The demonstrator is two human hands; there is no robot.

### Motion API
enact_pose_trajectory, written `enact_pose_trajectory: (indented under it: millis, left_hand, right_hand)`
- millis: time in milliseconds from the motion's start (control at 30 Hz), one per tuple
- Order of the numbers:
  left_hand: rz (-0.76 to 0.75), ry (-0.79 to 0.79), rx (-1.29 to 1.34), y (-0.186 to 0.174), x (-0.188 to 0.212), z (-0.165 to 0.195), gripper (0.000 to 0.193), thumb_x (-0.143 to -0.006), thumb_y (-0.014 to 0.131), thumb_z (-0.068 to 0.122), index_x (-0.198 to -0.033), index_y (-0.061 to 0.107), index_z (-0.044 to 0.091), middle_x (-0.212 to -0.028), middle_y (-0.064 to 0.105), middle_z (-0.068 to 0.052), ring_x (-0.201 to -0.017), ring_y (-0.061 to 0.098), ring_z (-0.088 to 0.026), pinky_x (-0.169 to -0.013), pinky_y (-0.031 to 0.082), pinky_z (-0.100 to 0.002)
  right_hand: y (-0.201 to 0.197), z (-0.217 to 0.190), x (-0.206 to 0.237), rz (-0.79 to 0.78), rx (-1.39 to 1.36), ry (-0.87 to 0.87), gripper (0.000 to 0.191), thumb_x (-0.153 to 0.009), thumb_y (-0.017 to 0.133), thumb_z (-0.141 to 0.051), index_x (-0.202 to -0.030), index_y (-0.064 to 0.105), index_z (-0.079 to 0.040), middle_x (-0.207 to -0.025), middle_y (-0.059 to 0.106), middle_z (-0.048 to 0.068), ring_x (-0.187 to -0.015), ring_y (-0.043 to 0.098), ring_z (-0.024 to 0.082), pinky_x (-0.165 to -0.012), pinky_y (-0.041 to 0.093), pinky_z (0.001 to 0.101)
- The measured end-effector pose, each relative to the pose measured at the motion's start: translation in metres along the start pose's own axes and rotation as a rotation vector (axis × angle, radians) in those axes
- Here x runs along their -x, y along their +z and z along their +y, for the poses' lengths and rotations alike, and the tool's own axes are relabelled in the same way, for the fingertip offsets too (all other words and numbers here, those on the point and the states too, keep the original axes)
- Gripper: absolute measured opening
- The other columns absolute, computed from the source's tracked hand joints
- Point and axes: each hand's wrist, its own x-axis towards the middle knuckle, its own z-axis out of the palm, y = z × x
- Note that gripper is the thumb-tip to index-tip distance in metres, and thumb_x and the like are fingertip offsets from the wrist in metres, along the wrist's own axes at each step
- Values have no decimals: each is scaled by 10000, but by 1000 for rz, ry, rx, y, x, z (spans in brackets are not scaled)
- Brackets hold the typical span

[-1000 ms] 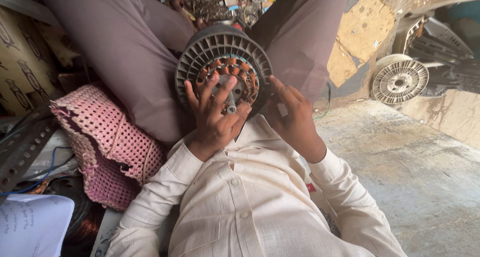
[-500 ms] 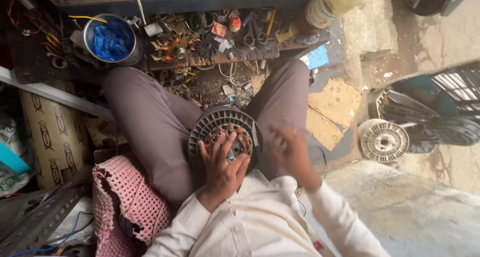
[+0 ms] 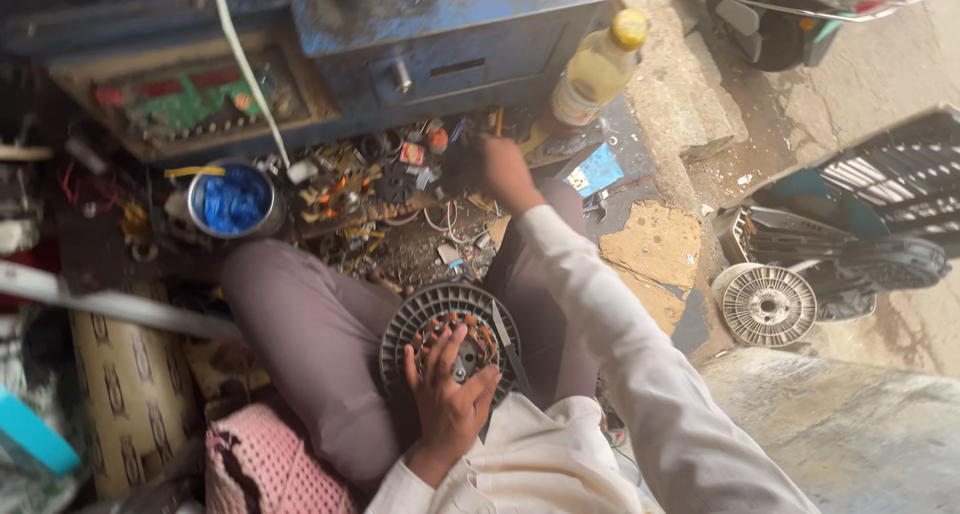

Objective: The person sits on the ground with a ceiling fan motor stator on their lap and strips the copper windings from it. They hold the stator steady with one hand while cutting and pulling the copper wire coils with scissors and a small blade, working around the stator to free the windings.

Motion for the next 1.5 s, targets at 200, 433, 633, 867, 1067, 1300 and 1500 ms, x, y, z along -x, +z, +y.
enact_pose_trajectory:
  millis: [200, 433, 633, 867, 1067, 1300, 1500]
  left_hand:
    - [8, -2, -17, 3, -2, 8, 143, -805, 793, 316, -943, 792, 280, -1464, 504, -108, -1370, 457, -340, -1182, 165, -667]
    - [54, 0, -72, 2, -8, 17, 140, -777, 791, 341, -907, 781, 291, -1441, 511, -75, -1349, 475, -322, -1186, 136, -691]
    - [29, -7, -99, 0, -9, 21, 146, -764, 783, 360, -895, 787, 295, -1433, 509, -69, -1352, 456, -317, -1183, 107, -686]
    - [31, -6, -80, 1, -7, 20, 137, -791, 771, 360, -904, 796, 287, -1435, 510, -63, -1354, 470, -291, -1200, 69, -663]
    - [59, 0, -105, 10, 0, 14, 149, -778, 781, 368, -902, 792, 287, -1413, 535, -45, -1306, 510, -290, -1215, 81, -648]
    - [66, 2, -132, 19, 5, 10, 149, -780, 788, 359, -908, 796, 284, -1414, 544, -43, -1279, 542, -316, -1228, 105, -642]
    - [27, -25, -133, 19, 4, 9, 163, -787, 789, 352, -932, 802, 278, -1431, 540, -53, -1303, 518, -307, -1231, 106, -640]
  right_hand:
    - [-17, -4, -17, 169, 357, -143, 243, -758, 754, -112, -951, 654, -5, -877, 717, 225, -834, 719, 404, -752, 575, 489]
    - [-36, -11, -5, 90, 314, -105, 177, -683, 759, -112, -815, 704, -8, -838, 725, 217, -850, 716, 398, -769, 570, 483]
    - [-45, -18, 5, 105, 312, 108, 146, -749, 735, -136, -858, 730, -39, -882, 735, 212, -875, 727, 397, -758, 583, 489]
    - [-71, -18, 14, -203, 128, 318, 214, -794, 690, -133, -921, 721, 36, -804, 744, 182, -731, 772, 309, -664, 605, 422]
    - [-95, 8, 32, -455, -262, 435, 226, -836, 682, -151, -938, 746, 41, -726, 754, 90, -608, 746, 169, -510, 578, 309]
    - [-90, 63, 88, -501, -560, 131, 429, -814, 680, -103, -1238, 698, -40, -789, 754, 44, -585, 637, 78, -465, 484, 253]
    - [-67, 86, 221, -448, -740, 19, 214, -893, 806, -145, -989, 655, -28, -875, 747, 36, -776, 683, 100, -665, 529, 271]
